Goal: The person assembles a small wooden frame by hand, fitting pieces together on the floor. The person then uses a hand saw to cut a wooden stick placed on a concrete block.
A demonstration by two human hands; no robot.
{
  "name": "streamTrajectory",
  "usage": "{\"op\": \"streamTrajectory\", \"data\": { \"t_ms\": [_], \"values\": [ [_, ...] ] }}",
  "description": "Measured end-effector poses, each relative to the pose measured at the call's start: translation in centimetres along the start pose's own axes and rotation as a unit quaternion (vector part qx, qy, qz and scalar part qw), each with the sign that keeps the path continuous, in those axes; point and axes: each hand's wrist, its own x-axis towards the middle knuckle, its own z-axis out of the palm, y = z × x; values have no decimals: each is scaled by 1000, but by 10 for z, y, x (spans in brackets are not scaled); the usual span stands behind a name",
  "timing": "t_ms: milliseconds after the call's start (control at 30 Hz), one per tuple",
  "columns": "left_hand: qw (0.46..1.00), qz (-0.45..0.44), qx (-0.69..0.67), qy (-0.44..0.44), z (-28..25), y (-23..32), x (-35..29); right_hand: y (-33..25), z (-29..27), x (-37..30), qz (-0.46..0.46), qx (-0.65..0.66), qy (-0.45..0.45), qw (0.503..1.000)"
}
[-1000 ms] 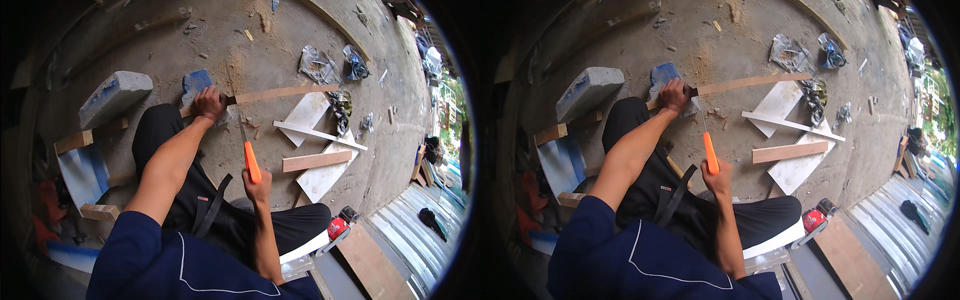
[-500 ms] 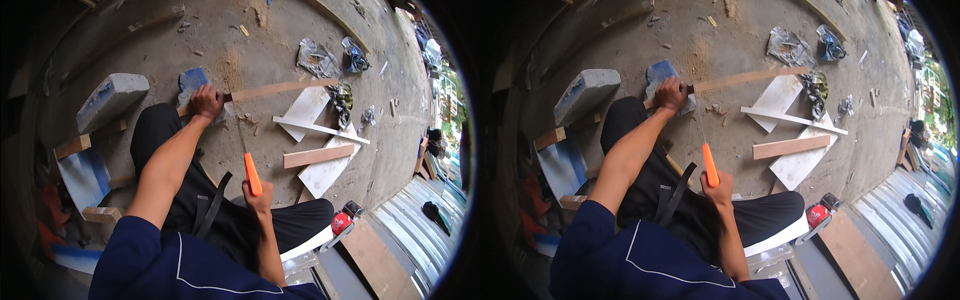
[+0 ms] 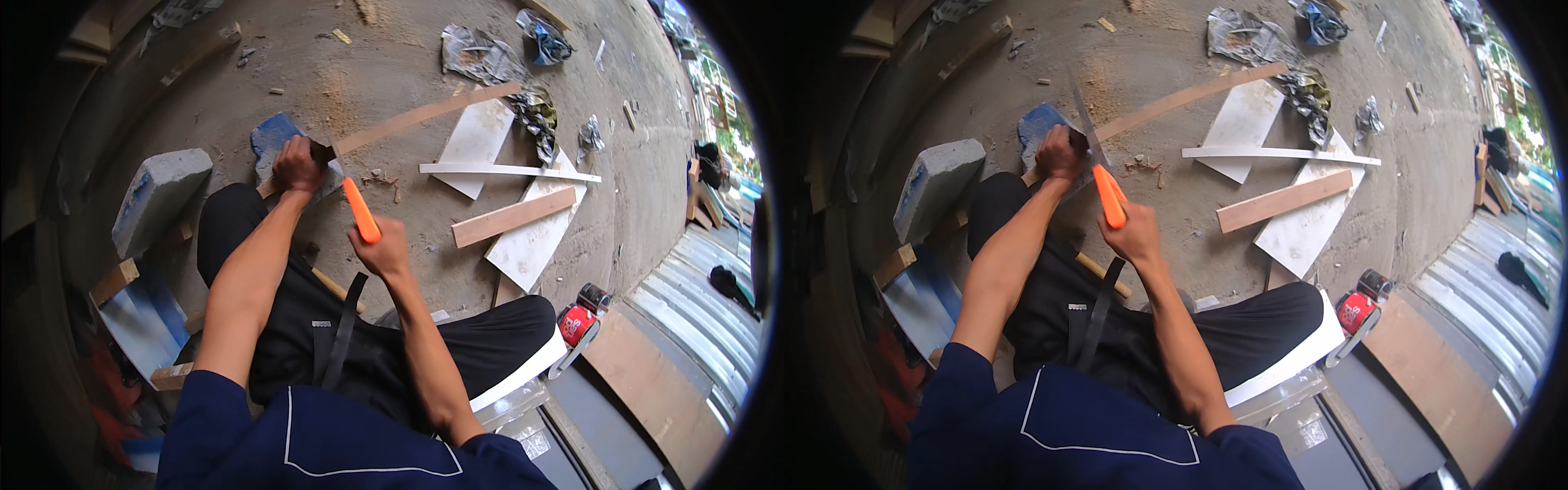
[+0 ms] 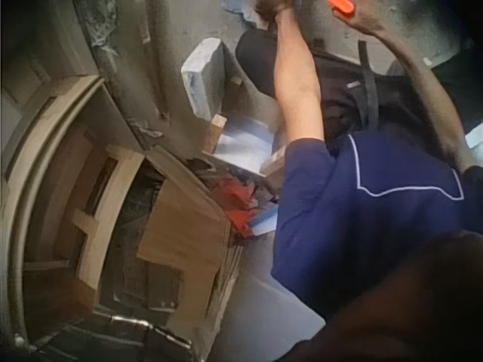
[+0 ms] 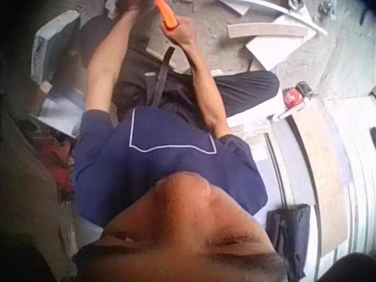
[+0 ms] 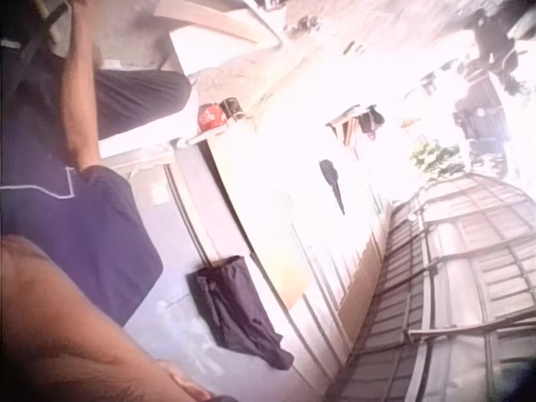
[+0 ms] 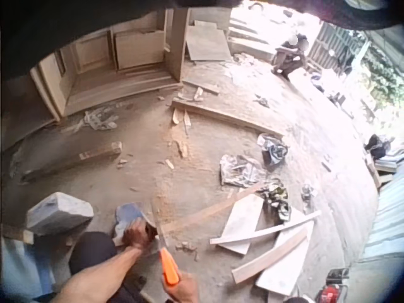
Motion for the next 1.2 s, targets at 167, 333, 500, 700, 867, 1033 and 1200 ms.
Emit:
{"op": "streamTrajectory", "data": {
  "t_ms": [167,333,500,700,867,1033,1200],
  "values": [
    [999,-27,41,-7,0,-15,-6,2,-26,-59,-7,19,-46,999],
    [999,-13,31,-6,-3,-8,-7,7,-20,-40,-6,22,-42,999],
    [1000,-10,28,7,0,-10,0,4,-9,-16,-23,-16,-25,999],
    [1000,-5,8,1,-6,-8,-1,7,-32,-57,31,28,-50,998],
    [1000,-3,16,4,-2,-3,0,5,-17,-10,19,-8,-40,999],
    [1000,-2,10,24,-6,-10,-5,5,-43,-79,48,33,-58,997],
    [1000,-6,5,16,-2,0,-4,5,-11,-4,22,-34,-40,998]
  ]
}}
